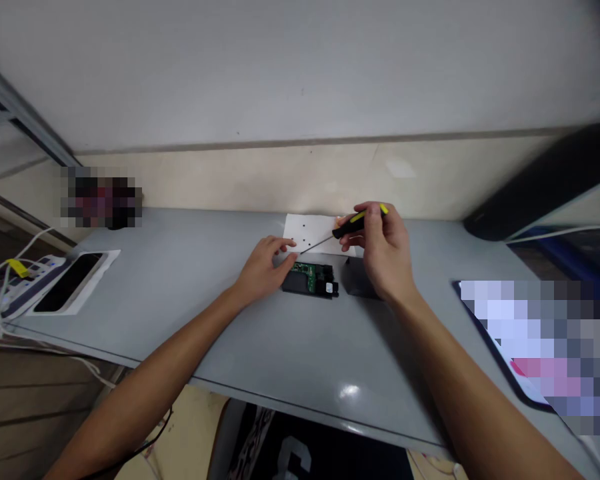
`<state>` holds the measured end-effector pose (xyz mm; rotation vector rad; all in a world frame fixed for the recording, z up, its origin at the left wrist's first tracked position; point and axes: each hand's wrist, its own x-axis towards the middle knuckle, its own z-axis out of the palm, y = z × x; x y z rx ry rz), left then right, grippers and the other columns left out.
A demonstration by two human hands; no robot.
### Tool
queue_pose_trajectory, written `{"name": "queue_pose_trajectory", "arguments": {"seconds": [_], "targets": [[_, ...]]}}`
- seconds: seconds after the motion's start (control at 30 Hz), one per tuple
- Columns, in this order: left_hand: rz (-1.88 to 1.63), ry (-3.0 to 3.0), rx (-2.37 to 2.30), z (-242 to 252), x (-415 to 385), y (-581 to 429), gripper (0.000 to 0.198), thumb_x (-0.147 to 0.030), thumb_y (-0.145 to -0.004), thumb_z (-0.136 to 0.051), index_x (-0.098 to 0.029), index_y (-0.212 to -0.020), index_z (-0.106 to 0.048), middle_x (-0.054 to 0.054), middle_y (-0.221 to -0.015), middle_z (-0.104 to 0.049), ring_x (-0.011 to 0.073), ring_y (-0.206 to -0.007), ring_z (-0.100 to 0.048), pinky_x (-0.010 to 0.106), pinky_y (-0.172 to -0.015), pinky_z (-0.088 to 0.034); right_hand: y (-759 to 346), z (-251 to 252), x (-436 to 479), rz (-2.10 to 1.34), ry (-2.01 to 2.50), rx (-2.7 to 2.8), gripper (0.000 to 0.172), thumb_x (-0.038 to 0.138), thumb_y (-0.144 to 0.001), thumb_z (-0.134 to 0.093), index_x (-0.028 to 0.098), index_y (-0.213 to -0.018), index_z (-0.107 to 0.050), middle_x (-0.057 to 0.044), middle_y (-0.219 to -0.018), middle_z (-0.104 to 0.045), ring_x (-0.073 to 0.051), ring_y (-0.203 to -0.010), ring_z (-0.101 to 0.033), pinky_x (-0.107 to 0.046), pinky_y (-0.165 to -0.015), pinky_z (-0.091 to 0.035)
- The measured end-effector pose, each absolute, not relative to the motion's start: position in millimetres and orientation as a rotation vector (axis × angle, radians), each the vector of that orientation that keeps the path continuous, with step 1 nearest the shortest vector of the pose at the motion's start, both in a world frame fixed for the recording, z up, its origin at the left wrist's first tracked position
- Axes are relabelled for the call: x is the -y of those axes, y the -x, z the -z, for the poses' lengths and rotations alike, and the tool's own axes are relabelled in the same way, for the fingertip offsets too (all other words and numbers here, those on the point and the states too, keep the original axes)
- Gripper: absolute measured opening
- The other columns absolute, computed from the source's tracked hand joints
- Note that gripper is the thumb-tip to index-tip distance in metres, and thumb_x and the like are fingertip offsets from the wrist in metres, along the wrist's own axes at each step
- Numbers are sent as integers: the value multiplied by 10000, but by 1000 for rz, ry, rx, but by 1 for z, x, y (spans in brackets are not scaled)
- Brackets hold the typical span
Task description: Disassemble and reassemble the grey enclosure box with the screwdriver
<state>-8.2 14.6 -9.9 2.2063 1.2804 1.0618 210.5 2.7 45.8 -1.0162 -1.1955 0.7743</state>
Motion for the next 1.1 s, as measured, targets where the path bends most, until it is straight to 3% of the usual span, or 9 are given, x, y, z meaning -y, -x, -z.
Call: {"name": "queue_pose_trajectory", "arguments": {"seconds": [0.3, 0.53, 1.1], "targets": [[-837, -2280, -1379, 9, -15, 10, 274, -352, -1068, -444, -219, -1022, -679, 33, -951, -726, 180, -828, -646, 327, -746, -480, -205, -41, 1, -746, 1009, 1335, 345, 595, -1011, -478, 263, -1076, -541, -36, -960, -681, -118, -680, -627, -290, -632, -543], [-818, -2248, -1408, 6, -12, 10, 230, -352, -1061, -459, -234, -1050, -656, 15, -931, -720, 174, -813, -642, 314, -723, -466, -202, -38, 2, -777, 1008, 1372, 329, 567, -1020, -485, 251, -1086, -546, -26, -955, -668, -108, -654, -616, -291, -612, -534], [-800, -2339, -1298, 9, -14, 10, 325, -374, -1079, -415, -216, -913, -645, 31, -890, -690, 174, -783, -614, 330, -708, -452, -201, -34, 3, -792, 1015, 1429, 351, 593, -1007, -490, 270, -1121, -566, -22, -969, -662, -115, -671, -611, -285, -599, -511]]}}
